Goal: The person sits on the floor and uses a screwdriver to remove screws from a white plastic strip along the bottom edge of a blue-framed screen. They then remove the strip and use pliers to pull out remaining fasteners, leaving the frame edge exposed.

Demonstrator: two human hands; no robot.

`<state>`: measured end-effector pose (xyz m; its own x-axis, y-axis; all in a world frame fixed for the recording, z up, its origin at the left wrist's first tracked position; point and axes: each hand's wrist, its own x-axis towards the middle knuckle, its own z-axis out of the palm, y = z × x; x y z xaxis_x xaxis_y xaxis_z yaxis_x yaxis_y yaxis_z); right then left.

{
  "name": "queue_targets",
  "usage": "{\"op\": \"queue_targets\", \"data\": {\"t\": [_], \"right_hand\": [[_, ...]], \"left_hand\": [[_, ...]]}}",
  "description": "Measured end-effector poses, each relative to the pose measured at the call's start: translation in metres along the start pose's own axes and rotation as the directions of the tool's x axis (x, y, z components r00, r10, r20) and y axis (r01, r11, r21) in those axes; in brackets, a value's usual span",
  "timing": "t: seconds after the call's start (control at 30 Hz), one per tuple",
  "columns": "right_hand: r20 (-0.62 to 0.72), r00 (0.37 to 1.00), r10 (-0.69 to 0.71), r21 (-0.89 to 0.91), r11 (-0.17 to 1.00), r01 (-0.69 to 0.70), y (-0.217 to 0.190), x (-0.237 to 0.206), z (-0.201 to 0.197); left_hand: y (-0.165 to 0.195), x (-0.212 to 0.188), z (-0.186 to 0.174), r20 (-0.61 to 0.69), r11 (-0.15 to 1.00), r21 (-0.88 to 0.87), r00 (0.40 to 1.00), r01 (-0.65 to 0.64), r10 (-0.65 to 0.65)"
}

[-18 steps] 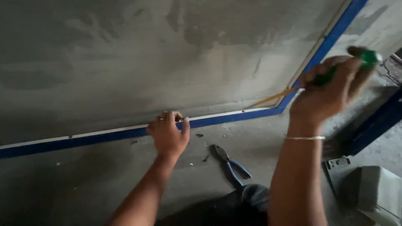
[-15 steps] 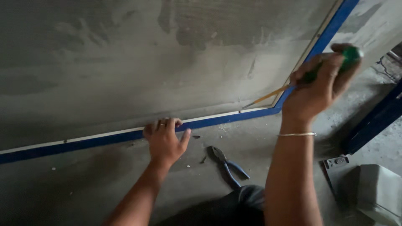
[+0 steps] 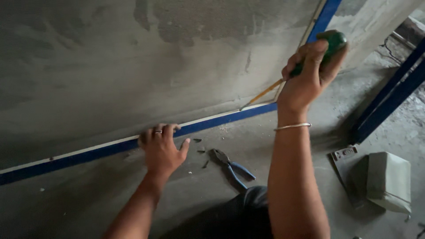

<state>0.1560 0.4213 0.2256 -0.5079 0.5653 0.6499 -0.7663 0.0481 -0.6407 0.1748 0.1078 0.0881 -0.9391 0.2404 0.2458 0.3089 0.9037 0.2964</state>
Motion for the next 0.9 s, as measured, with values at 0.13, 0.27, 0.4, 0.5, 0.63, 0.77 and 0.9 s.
{"op": "queue_targets", "data": {"t": [0.13,0.27,0.4,0.5,0.63,0.77,0.9], "right_hand": [[-0.138,0.990,-0.012,0.024,1.000,0.016,0.025,0.007,-0.019],[-0.264,0.950,0.168,0.114,0.983,-0.142,0.025,0.041,-0.037],[0.070,0.987,0.142,-0.039,0.989,-0.140,0.043,0.044,-0.031],[0.198,0.951,0.236,-0.308,0.936,-0.168,0.076,0.052,-0.047],[0.151,0.986,0.073,-0.424,0.906,-0.002,0.121,0.113,-0.130],[-0.122,0.992,-0.045,-0.808,0.584,-0.073,0.140,0.167,-0.218],[0.174,0.978,-0.115,-0.721,0.661,0.206,0.151,0.203,-0.276]], "left_hand": [[-0.005,0.005,0.021,0.025,0.991,0.133,0.999,0.021,-0.025],[0.010,0.019,0.041,0.063,0.995,0.096,0.998,-0.024,0.018],[0.006,0.025,0.075,0.046,0.982,0.177,0.997,-0.070,0.063],[0.021,0.040,0.131,0.051,0.962,0.268,0.998,-0.055,0.042],[0.088,0.076,0.228,0.047,0.965,0.253,0.997,-0.073,0.063],[0.155,0.097,0.289,0.074,0.941,0.334,0.996,-0.063,0.040],[0.197,0.116,0.320,0.044,0.912,0.404,0.997,-0.071,0.058]]}}
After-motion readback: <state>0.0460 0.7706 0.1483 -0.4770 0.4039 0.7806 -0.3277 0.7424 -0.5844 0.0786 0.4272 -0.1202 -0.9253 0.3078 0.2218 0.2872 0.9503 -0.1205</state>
